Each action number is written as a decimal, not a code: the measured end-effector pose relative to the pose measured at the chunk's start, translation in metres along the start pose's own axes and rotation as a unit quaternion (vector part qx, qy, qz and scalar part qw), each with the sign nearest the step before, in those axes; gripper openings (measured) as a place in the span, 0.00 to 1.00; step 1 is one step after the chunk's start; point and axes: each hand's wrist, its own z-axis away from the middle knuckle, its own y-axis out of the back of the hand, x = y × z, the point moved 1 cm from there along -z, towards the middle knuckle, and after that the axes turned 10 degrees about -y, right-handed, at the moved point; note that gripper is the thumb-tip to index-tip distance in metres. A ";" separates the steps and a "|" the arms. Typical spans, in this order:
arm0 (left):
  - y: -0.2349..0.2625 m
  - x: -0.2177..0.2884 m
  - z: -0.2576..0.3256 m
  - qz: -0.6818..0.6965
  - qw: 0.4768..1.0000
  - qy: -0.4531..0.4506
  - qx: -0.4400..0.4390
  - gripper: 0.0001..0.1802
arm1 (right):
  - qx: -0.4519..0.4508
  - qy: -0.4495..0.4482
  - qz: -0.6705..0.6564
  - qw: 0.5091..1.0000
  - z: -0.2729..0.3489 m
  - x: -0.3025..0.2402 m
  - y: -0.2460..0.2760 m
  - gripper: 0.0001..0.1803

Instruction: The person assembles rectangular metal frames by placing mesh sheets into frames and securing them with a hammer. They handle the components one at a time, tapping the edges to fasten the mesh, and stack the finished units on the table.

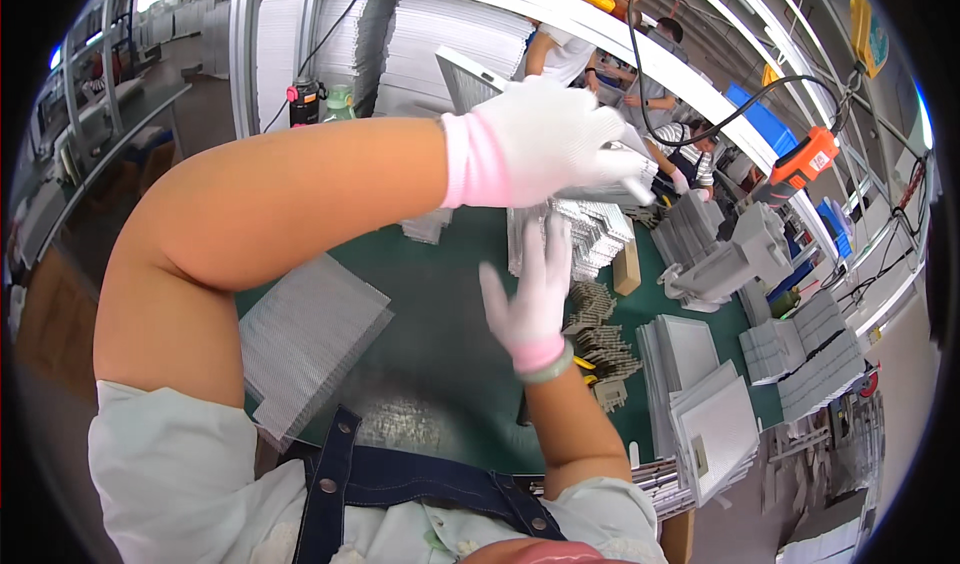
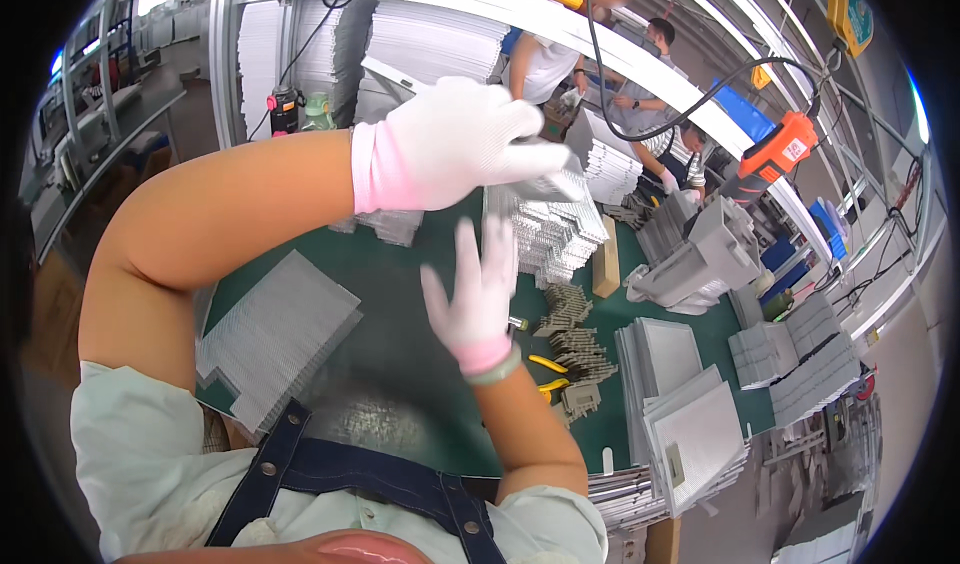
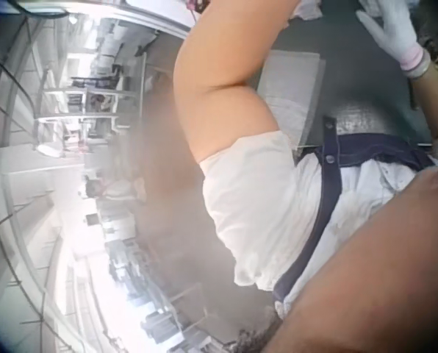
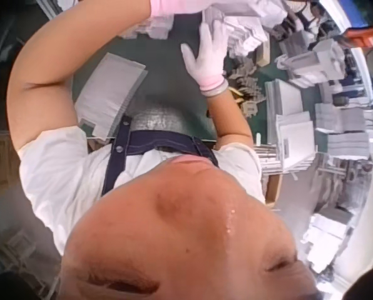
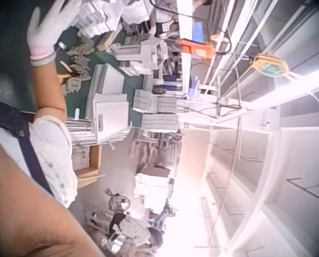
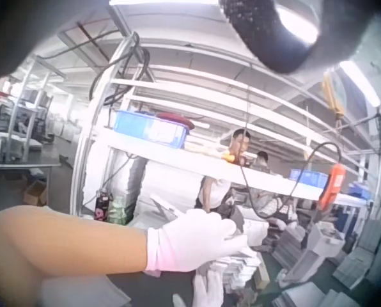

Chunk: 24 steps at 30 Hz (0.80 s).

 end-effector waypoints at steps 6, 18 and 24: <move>-0.063 -0.029 0.008 -0.109 0.991 -0.078 -0.007 0.17 | -0.123 -0.150 0.016 0.981 0.163 0.038 0.017 0.36; -0.230 -0.064 -0.047 -0.079 0.994 0.042 -0.062 0.14 | -0.256 -0.216 -0.018 0.942 0.204 0.061 -0.003 0.26; -0.346 -0.024 -0.015 0.051 0.945 0.137 -0.293 0.15 | -0.274 -0.229 -0.083 0.930 0.203 0.063 -0.005 0.25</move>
